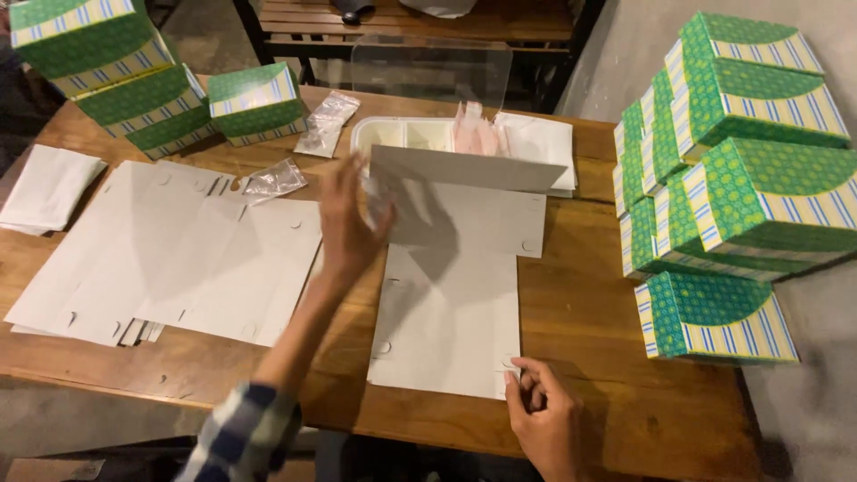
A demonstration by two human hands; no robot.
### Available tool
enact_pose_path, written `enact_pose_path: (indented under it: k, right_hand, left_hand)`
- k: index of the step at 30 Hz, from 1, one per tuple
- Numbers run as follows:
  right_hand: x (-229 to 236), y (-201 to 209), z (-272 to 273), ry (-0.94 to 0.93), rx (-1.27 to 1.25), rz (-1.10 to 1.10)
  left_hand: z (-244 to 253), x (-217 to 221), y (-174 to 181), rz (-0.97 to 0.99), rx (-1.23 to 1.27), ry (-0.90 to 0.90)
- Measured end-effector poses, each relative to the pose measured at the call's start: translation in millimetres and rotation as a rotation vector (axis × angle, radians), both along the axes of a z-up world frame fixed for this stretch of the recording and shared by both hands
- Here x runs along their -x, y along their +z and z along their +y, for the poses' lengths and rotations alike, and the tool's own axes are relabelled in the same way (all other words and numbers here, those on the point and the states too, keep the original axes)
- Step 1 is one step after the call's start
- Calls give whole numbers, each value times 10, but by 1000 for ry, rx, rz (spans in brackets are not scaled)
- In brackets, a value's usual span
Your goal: The person assembles small decorative boxes by folding flat white cardboard templates and applying patterned tape to the edges. They work one at a time, smoothing the tape and folding the flaps to form the box shape.
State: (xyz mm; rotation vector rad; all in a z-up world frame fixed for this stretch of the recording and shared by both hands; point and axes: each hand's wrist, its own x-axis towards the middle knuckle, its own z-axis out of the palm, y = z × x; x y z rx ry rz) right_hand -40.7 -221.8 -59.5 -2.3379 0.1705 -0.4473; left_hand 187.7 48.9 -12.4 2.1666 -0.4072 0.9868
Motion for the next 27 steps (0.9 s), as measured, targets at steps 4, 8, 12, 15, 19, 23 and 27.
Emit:
enact_pose_path:
  k: [4, 8, 12, 15, 19, 23, 27]
  right_hand:
    - [57, -26, 7, -25, -81, -24]
    - [60, 77, 36, -95, 18, 29]
    - [66, 146, 101, -101, 76, -94]
    - [100, 102, 92, -47, -87, -133]
    - [126, 237, 122, -56, 91, -167]
    - [132, 168, 154, -43, -129, -197]
    - [95, 223, 109, 17, -24, -244]
  left_hand:
    - [-333, 1015, -49, 224, -72, -383]
    - [-518, 1756, -123, 517, -340, -618]
    - [-526, 1852, -255, 392, -246, -580]
    - [-543, 1877, -288, 367, -279, -567]
    - [-588, 1875, -243, 345, -319, -533]
    - [-636, 1804, -126, 283, -422, -454]
    - [-661, 1583, -587, 192, -522, -385]
